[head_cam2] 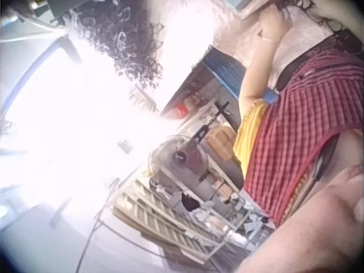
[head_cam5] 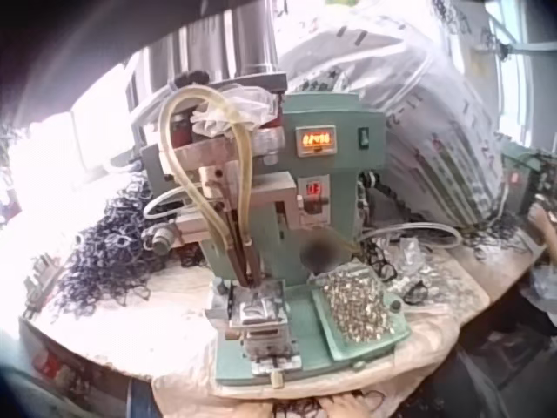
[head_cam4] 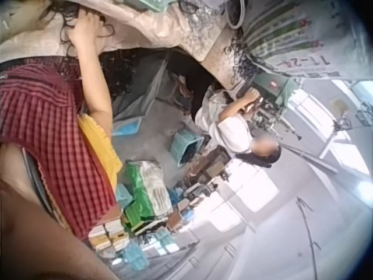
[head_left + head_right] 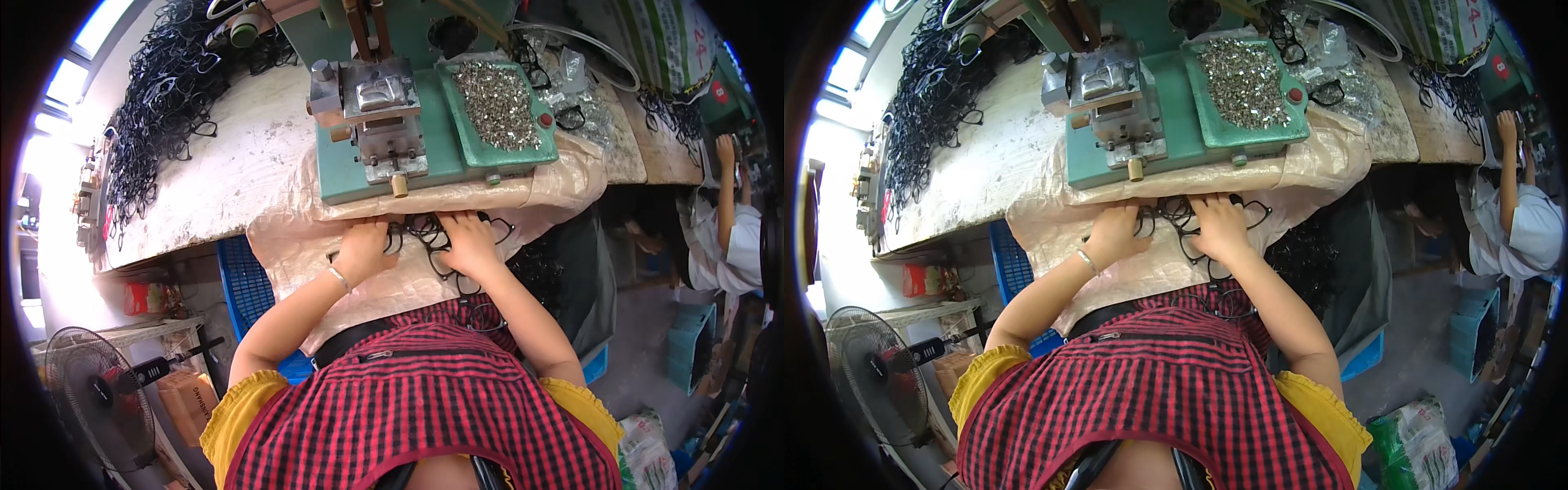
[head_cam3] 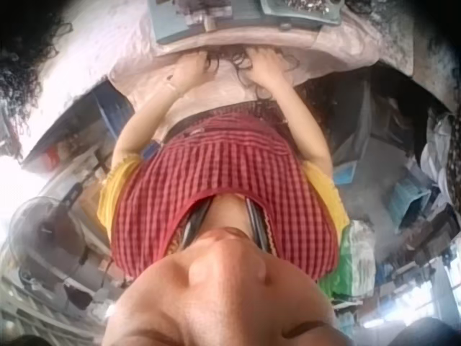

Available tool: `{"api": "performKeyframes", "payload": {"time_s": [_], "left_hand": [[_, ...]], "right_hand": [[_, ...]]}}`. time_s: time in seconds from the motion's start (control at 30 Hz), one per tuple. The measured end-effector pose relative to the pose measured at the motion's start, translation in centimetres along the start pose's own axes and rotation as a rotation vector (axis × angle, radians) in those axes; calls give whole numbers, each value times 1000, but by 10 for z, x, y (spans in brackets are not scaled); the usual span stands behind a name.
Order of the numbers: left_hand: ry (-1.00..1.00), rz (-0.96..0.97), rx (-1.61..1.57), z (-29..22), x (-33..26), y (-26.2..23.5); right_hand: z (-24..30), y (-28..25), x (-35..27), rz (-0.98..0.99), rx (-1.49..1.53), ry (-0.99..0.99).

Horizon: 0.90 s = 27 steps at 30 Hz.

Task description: The person repeatedly picks up black eyeglass frames and small metal components, places them into a green machine, and removes the assembled glasses. They handle the frames and components by hand and place finished units on the table.

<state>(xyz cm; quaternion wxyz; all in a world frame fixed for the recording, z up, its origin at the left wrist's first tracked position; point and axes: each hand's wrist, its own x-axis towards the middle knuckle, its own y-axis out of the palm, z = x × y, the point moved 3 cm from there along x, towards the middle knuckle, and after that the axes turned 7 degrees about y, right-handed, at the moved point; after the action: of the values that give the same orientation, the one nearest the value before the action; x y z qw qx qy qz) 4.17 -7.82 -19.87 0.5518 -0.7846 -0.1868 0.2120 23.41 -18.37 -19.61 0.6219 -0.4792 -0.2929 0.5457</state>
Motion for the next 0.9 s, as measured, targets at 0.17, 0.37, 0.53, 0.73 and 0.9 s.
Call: {"api": "performKeyframes", "payload": {"time_s": [0.17,0.37,0.53,0.73,0.9], "left_hand": [[29,-64,-318,-44,-20,-12],[598,69,-740,-152,23,-18],[379,87,-225,-43,73,49],[587,86,-127,-27,27,46],[682,-23,162,-17,-13,39]], "right_hand": [[-14,-26,-32,-155,226,-129],[-115,-91,-115,-140,98,79],[-190,-61,-167,153,-285,559],[-161,-49,-142,-48,85,353],[-138,-62,-125,-123,153,214]]}}
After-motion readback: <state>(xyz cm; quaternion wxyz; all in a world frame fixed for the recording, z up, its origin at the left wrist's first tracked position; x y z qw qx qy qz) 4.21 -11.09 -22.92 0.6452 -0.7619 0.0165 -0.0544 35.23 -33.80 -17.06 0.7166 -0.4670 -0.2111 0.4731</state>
